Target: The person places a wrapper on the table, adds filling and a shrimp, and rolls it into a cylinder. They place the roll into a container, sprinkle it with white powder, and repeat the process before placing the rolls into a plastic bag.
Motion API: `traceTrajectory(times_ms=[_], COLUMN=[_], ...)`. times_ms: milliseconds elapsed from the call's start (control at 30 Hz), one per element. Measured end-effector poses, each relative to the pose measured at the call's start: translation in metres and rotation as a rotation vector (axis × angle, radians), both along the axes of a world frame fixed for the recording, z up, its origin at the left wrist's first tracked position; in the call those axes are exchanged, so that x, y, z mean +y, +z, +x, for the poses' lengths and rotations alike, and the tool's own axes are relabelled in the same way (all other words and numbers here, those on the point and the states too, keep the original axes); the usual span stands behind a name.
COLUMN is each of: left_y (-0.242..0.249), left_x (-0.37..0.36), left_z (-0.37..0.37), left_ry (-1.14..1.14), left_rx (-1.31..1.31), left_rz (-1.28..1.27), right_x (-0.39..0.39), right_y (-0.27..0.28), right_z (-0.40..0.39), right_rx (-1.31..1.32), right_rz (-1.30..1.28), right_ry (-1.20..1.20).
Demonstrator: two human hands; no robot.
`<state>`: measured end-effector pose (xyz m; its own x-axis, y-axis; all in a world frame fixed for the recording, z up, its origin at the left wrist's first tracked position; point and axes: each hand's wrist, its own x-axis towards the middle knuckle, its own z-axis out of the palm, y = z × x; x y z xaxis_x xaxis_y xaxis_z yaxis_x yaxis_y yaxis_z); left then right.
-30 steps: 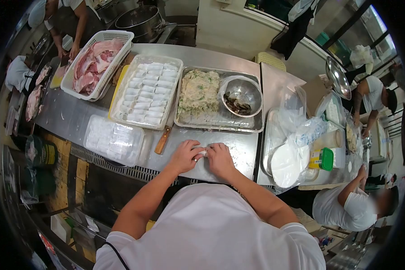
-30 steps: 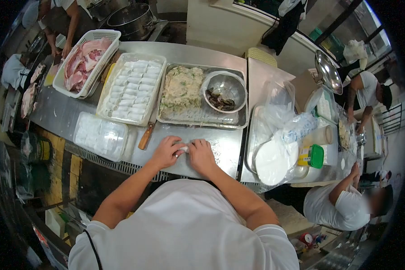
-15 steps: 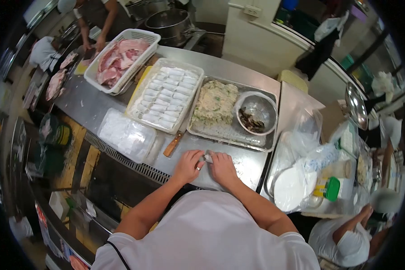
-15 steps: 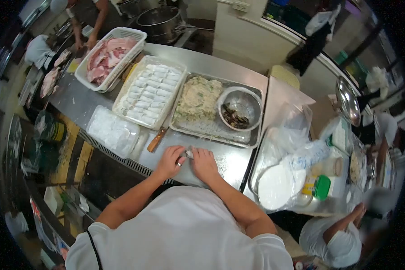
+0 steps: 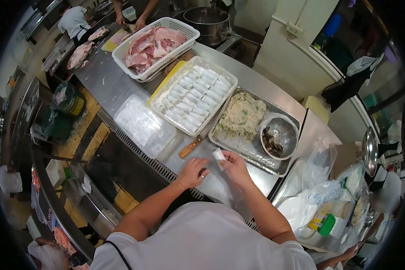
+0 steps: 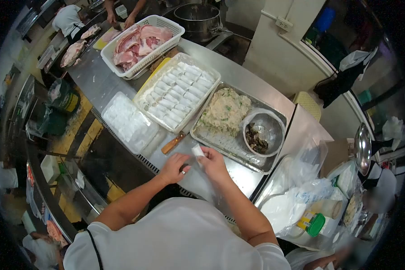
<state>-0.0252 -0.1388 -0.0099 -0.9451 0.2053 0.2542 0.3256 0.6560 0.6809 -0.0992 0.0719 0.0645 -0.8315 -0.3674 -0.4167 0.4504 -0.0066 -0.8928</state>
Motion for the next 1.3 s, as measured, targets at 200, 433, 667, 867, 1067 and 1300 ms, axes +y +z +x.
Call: traceTrajectory(times_ms=[200, 433, 667, 867, 1067, 1300], left_y=[0.000, -0.008, -0.010, -0.014, -0.009, -0.008], left_x=[-0.009, -0.018, -0.025, -0.026, -0.030, -0.026], left_z=[-0.005, -0.008, -0.012, -0.012, -0.013, -0.012], left_ry=[-0.040, -0.089, -0.118, -0.183, -0.231, -0.247], left_rx=[-0.005, 0.026, 0.050, -0.044, -0.093, 0.001], left_rz=[0.006, 0.096, 0.186, 0.194, 0.212, 0.183], right_x=[-0.049, -0.140, -0.211, -0.177, -0.070, -0.033], right_y=[0.021, 0.020, 0.010, 0.038, 0.015, -0.006], right_z=[-0.107, -0.258, -0.354, -0.288, -0.105, -0.018], right_rx=[0.287, 0.744, 0.919, 0.907, 0.413, 0.547], right_rz=[0.228, 0.775, 0.887, 0.803, 0.565, 0.586], right_ry=[-0.005, -0.027, 0.005, -0.093, -0.248, -0.273])
